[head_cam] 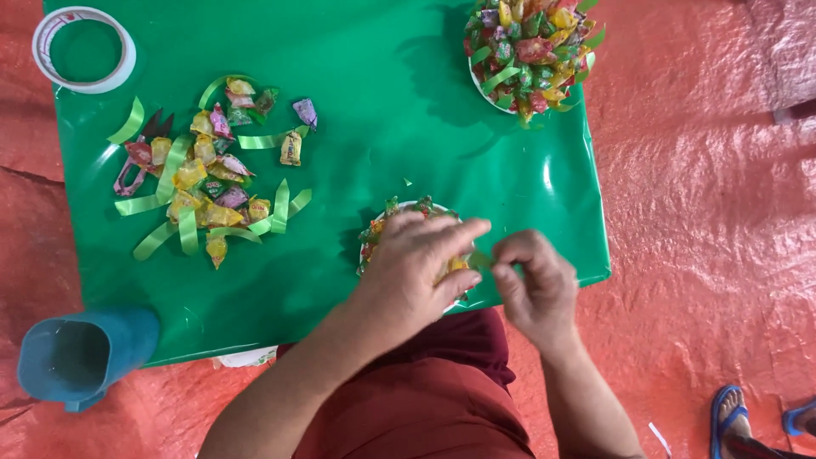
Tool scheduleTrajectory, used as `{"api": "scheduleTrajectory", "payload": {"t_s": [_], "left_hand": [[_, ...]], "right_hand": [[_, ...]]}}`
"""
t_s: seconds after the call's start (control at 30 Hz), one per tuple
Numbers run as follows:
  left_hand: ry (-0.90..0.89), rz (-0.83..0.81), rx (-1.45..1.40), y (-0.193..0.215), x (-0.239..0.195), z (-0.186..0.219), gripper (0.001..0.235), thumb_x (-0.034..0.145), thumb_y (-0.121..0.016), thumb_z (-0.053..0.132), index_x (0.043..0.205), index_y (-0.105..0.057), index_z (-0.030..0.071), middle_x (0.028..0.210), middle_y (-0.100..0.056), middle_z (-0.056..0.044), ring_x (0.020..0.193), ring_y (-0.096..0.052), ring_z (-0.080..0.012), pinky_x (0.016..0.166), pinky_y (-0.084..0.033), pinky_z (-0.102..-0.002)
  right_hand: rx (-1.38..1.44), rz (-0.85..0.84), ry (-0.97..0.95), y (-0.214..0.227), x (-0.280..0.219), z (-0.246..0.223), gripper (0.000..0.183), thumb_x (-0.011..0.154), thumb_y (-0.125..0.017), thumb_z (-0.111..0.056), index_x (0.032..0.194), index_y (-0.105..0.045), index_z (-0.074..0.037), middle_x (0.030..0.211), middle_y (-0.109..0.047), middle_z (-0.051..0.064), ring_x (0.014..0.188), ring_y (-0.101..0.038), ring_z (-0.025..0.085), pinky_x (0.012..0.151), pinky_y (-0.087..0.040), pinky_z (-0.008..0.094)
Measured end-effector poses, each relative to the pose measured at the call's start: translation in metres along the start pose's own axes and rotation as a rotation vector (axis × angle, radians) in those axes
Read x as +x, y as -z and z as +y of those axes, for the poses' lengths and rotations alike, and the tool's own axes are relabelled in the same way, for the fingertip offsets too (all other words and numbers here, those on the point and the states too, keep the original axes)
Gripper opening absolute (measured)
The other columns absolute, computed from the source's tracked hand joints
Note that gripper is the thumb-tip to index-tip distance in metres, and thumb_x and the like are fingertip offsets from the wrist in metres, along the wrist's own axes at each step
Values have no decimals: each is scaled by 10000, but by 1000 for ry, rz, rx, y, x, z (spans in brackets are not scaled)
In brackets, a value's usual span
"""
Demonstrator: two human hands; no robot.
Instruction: Assembling a decorative candy arrangement by sticking wrapped candies onto a circular base.
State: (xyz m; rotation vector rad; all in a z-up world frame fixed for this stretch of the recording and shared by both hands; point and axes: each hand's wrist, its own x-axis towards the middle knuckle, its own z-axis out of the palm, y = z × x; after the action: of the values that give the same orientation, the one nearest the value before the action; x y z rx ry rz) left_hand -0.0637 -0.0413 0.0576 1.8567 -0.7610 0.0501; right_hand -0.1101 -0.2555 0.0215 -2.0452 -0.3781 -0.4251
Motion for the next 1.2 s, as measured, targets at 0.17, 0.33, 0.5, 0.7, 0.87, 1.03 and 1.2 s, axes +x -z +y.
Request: {"api": "scheduleTrajectory", "payload": {"t_s": [0.17,0.33,0.5,0.7,0.87,1.03,1.2], "left_hand": [[45,-154,393,22,23,-22,258,826,-802,150,1084,-794,158,1254,-678,-130,1308,-528,-361,1047,-361,-549],[198,-361,474,-7,32,-54,312,762,-819,43,1032,-813,199,1287,-632,-136,1338,-494,-353,1066,-353,-617],[224,-366,523,-11,41,-65,219,824,-747,7,915,-789,201,1223,-631,-130,1340,-486,-352,1065,-346,-628],[198,-350,544,-10,34,-79,193,784,-830,117,939,-790,225,1199,-624,-76,1300,-496,-319,1065,-348,-636],[276,-373,515,-5,38,-78,162,829,-811,138,940,-795,255,1212,-643,-64,1326,-500,-299,1087,-335,-625],[309,-404,498,0,38,-76,134,871,-787,157,959,-797,259,1219,-649,-63,1332,-513,-290,1091,-342,-599],[320,-398,470,-3,35,-87,113,875,-768,189,963,-788,257,1220,-662,-63,1332,-529,-300,1079,-349,-595]], "right_hand": [[-145,-115,-177,11,14,-6,62,933,-712,-107,914,-662,-75,731,-635,95,617,-641,284,553,-486,382],[-194,-271,-261,-14,12,-15,94,861,-754,-81,872,-664,-105,701,-614,46,604,-649,262,551,-528,362],[-324,-244,-211,-32,8,-7,85,895,-739,-128,893,-655,-131,731,-570,27,657,-659,255,557,-532,390],[-453,-192,-184,-32,18,-6,81,886,-729,-136,897,-652,-158,700,-533,16,660,-660,261,555,-532,387],[-509,-159,-125,-42,25,-5,72,884,-727,-153,891,-657,-172,694,-538,-2,647,-660,216,558,-539,350],[-636,-156,-52,-51,31,-2,76,896,-705,-144,895,-635,-172,717,-520,-2,654,-644,215,563,-533,332],[-592,-211,-72,-53,35,0,87,916,-710,-188,914,-627,-165,718,-506,20,681,-650,256,569,-542,381]]}}
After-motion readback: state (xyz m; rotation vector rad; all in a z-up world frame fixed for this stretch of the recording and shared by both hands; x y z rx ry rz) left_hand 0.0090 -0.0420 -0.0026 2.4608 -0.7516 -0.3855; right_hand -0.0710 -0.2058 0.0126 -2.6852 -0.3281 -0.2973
